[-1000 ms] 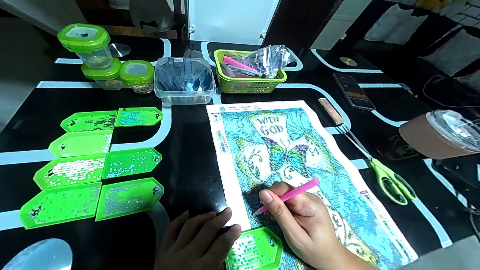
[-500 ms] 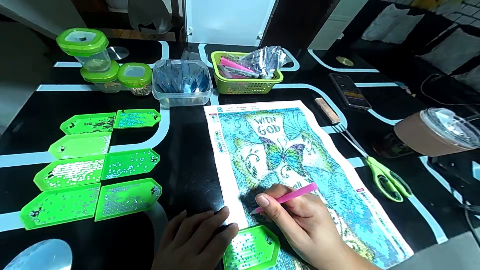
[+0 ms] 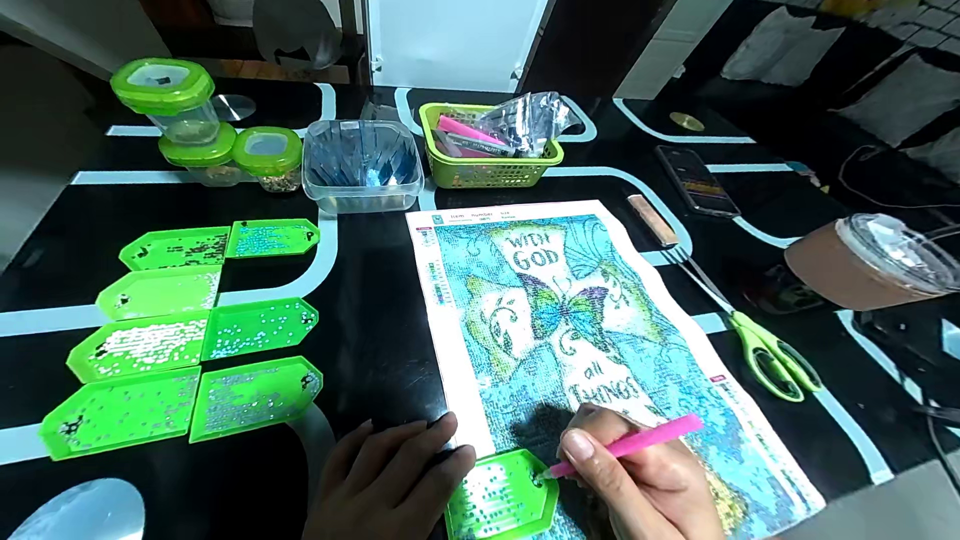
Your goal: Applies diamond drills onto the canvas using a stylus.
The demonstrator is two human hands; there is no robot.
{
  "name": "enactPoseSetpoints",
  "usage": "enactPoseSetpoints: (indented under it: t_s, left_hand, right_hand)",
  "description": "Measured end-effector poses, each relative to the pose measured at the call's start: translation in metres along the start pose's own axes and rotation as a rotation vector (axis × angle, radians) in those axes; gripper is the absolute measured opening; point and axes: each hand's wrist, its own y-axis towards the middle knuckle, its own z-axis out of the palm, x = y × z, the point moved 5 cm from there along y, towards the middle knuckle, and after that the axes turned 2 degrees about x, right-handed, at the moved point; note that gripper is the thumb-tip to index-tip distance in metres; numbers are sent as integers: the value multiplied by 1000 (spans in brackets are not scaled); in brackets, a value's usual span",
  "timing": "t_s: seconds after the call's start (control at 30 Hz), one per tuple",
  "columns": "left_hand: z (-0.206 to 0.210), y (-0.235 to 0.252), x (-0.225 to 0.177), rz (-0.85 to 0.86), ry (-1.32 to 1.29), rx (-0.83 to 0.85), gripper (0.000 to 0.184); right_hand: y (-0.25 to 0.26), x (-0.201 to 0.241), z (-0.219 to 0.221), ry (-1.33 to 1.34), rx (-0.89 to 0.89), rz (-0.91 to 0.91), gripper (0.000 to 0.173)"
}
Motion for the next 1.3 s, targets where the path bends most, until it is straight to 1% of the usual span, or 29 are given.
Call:
enactPoseSetpoints:
  t_s: [0.33,0.8,0.87,1.0,1.07,1.17,1.3]
  left_hand:
    - [0,0,0,-3,4,-5,44]
    - [1,0,0,-5,2,5,44]
    - [0,0,0,-6,2,10,45]
    - [0,0,0,-12,7,16,45]
    - [0,1,0,-13,4,18,46]
    - [0,1,0,-7,9,25,46]
    - [0,1,0,-12,5,22,45]
  right_hand:
    - [0,-2,0,-45,-18,-15,26]
    - [-1,-1,0,-39,-22,-26,26]
    - [-1,-2,-2,5,-32,-5,26]
    - [7,-8,-6,163,-112,157,25]
    - [16,-13,-8,185,-145,209,27]
    - [29,-20,-7,152,-121,204,26]
    - [36,-22,-1,124,-89,152,25]
